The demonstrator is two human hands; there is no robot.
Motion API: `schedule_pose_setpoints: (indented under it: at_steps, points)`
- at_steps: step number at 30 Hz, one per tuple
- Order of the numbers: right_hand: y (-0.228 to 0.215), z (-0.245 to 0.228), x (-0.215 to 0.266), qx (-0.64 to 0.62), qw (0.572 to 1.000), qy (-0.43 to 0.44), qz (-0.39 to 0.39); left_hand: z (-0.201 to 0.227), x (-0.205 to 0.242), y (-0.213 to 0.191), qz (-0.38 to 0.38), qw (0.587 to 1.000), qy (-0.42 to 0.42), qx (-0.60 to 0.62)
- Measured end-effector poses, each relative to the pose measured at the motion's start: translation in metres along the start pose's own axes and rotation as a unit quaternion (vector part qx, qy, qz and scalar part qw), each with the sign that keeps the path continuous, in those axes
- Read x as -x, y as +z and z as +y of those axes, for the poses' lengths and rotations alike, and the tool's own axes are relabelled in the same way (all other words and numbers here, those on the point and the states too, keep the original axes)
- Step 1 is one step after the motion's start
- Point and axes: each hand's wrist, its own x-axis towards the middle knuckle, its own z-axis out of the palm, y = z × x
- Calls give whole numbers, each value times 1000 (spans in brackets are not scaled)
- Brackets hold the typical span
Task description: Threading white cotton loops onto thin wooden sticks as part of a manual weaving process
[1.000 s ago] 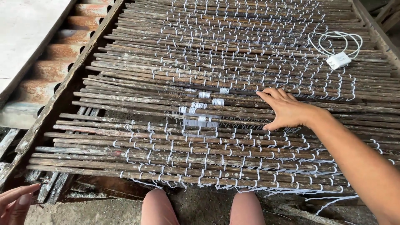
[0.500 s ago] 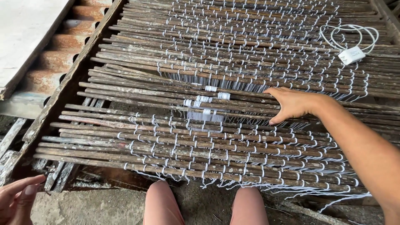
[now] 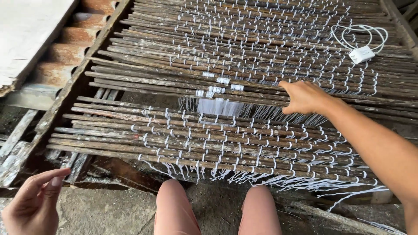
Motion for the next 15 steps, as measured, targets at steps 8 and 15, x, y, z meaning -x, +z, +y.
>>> schedule_pose_setpoints:
  at_steps: [8,15]
  points:
    - [-27,1,32,57,996,-11,70,19,11,-38,-13,999,3,-36]
    - [-89,9,75,230,955,-15,189,20,14,-48,-9,999,23,-23]
